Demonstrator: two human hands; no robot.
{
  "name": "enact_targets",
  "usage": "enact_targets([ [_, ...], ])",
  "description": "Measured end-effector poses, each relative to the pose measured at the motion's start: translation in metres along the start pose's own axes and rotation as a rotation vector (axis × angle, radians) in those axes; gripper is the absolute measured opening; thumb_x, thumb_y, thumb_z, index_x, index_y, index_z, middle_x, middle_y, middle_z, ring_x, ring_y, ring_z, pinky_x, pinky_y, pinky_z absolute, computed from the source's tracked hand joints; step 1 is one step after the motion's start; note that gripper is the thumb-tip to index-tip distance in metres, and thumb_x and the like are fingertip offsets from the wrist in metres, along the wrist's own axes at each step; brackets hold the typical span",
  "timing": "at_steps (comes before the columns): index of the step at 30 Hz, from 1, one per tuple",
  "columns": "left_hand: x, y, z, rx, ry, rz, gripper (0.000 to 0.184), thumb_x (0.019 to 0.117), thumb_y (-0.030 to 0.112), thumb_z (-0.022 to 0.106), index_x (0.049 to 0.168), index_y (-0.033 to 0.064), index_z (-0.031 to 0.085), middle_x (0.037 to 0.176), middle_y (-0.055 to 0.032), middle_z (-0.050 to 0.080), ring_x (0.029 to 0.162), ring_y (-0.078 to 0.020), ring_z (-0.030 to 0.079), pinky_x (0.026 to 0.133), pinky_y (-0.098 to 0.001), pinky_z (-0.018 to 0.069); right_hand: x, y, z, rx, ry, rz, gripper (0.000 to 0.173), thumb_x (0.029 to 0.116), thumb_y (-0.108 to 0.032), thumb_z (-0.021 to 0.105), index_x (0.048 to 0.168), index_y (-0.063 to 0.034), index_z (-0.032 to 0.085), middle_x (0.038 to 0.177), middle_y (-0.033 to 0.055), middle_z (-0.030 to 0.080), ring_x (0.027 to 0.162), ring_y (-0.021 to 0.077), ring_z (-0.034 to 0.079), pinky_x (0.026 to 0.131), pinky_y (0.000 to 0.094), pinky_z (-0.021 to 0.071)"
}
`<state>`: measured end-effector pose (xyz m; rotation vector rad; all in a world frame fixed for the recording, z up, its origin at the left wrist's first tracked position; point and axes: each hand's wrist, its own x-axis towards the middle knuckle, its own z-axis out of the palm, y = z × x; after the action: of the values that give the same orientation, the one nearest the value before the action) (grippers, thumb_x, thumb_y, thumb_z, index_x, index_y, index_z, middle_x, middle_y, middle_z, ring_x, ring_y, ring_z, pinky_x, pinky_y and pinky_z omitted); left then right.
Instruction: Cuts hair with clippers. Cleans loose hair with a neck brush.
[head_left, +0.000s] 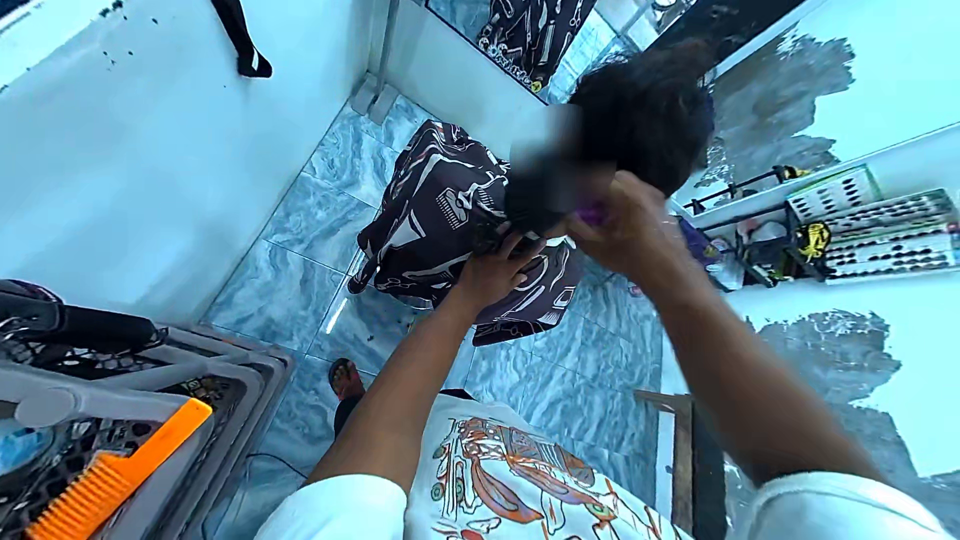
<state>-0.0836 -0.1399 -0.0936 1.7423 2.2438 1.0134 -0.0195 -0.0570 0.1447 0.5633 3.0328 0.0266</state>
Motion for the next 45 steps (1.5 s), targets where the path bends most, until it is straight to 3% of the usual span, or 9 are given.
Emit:
enact_targets([
  [4, 0.0, 0.003, 0.005, 0.005, 0.044, 0.0, 0.056, 0.101, 0.045, 0.06, 0.154, 0.0367, 0.047, 0.152, -0.0124, 0.052, 0.133, -0.0344, 0.056, 0.098, -0.0556, 0.0534, 0.046, -0.014, 0.022, -0.314, -0.234, -0.146, 0.035, 0.091, -0.012, 0.065, 0.126, -0.0153, 0.065, 0.117, 0.0293, 0.06, 0.094, 0.0497, 0.066, 0.067, 0.0646, 0.0548],
  [9, 0.001, -0.004, 0.009, -0.002, 0.045, 0.044, 0.073, 0.099, 0.043, 0.064, 0.163, 0.0407, 0.029, 0.172, -0.0045, 0.023, 0.159, -0.0306, 0.017, 0.122, -0.0517, 0.0321, 0.127, -0.039, -0.015, -0.426, -0.156, -0.157, 0.04, 0.0897, -0.004, 0.067, 0.129, -0.0059, 0.059, 0.141, 0.0343, 0.045, 0.101, 0.058, 0.062, 0.07, 0.072, 0.053],
  [13, -0.001, -0.002, 0.002, -0.034, 0.024, 0.029, 0.074, 0.0985, 0.039, 0.066, 0.162, 0.0406, 0.03, 0.171, -0.0047, 0.025, 0.157, -0.0317, 0.024, 0.115, -0.0551, 0.0407, 0.122, -0.04, -0.049, -0.477, -0.448, -0.367, 0.022, 0.0844, -0.02, 0.078, 0.104, -0.0118, 0.072, 0.101, 0.0203, 0.068, 0.097, 0.0438, 0.067, 0.076, 0.0687, 0.0523],
  [16, -0.002, -0.001, 0.002, -0.048, -0.004, 0.021, 0.074, 0.0983, 0.039, 0.066, 0.163, 0.0408, 0.029, 0.173, -0.0035, 0.02, 0.159, -0.0303, 0.019, 0.121, -0.0538, 0.0333, 0.132, -0.025, -0.03, -0.473, -0.456, -0.394, 0.023, 0.0881, -0.014, 0.071, 0.11, -0.0083, 0.07, 0.103, 0.0221, 0.065, 0.098, 0.0477, 0.065, 0.077, 0.0712, 0.0515],
  [19, -0.002, -0.003, 0.001, -0.054, 0.012, 0.006, 0.06, 0.0978, 0.039, 0.067, 0.155, 0.0349, 0.047, 0.158, -0.0092, 0.047, 0.138, -0.0342, 0.053, 0.097, -0.0576, 0.0533, 0.13, -0.031, -0.017, -0.429, -0.553, -0.344, 0.019, 0.0878, -0.022, 0.077, 0.104, -0.0132, 0.074, 0.094, 0.0182, 0.07, 0.093, 0.0421, 0.068, 0.076, 0.0683, 0.053],
  [23, 0.001, -0.003, 0.002, -0.065, -0.031, 0.029, 0.078, 0.0981, 0.04, 0.066, 0.164, 0.0421, 0.025, 0.174, -0.0013, 0.016, 0.159, -0.0295, 0.018, 0.119, -0.0541, 0.0356, 0.132, -0.013, 0.005, -0.415, -0.433, -0.354, 0.026, 0.0873, -0.015, 0.07, 0.112, -0.0099, 0.069, 0.108, 0.0225, 0.065, 0.099, 0.0475, 0.065, 0.077, 0.0698, 0.0525],
  [25, -0.001, -0.005, 0.001, -0.042, -0.035, 0.033, 0.075, 0.1003, 0.04, 0.063, 0.164, 0.0426, 0.024, 0.172, -0.0027, 0.024, 0.15, -0.0304, 0.038, 0.109, -0.0563, 0.0458, 0.128, -0.018, 0.003, -0.35, -0.561, -0.366, 0.021, 0.0851, -0.022, 0.078, 0.104, -0.0143, 0.074, 0.096, 0.0153, 0.071, 0.095, 0.0396, 0.068, 0.079, 0.0679, 0.053],
  [33, -0.002, -0.012, 0.009, -0.027, 0.035, 0.093, 0.07, 0.0939, 0.04, 0.071, 0.158, 0.0359, 0.042, 0.173, -0.0032, 0.019, 0.16, -0.0289, 0.011, 0.126, -0.0525, 0.0224, 0.036, -0.004, -0.027, -0.411, -0.443, -0.239, 0.018, 0.0847, -0.021, 0.075, 0.099, -0.0112, 0.072, 0.099, 0.0176, 0.068, 0.09, 0.0408, 0.068, 0.07, 0.0647, 0.0556],
  [45, 0.019, 0.051, -0.006, -0.027, 0.0, -0.208, 0.079, 0.0963, 0.048, 0.067, 0.163, 0.04, 0.026, 0.167, -0.025, 0.021, 0.148, -0.0495, 0.032, 0.098, -0.0598, 0.0538, -0.129, 0.109, 0.029, 0.401, 0.048, 0.402, 0.039, 0.0954, -0.028, 0.072, 0.126, -0.0055, 0.066, 0.109, 0.0181, 0.07, 0.091, 0.0283, 0.07, 0.082, 0.0525, 0.0585],
])
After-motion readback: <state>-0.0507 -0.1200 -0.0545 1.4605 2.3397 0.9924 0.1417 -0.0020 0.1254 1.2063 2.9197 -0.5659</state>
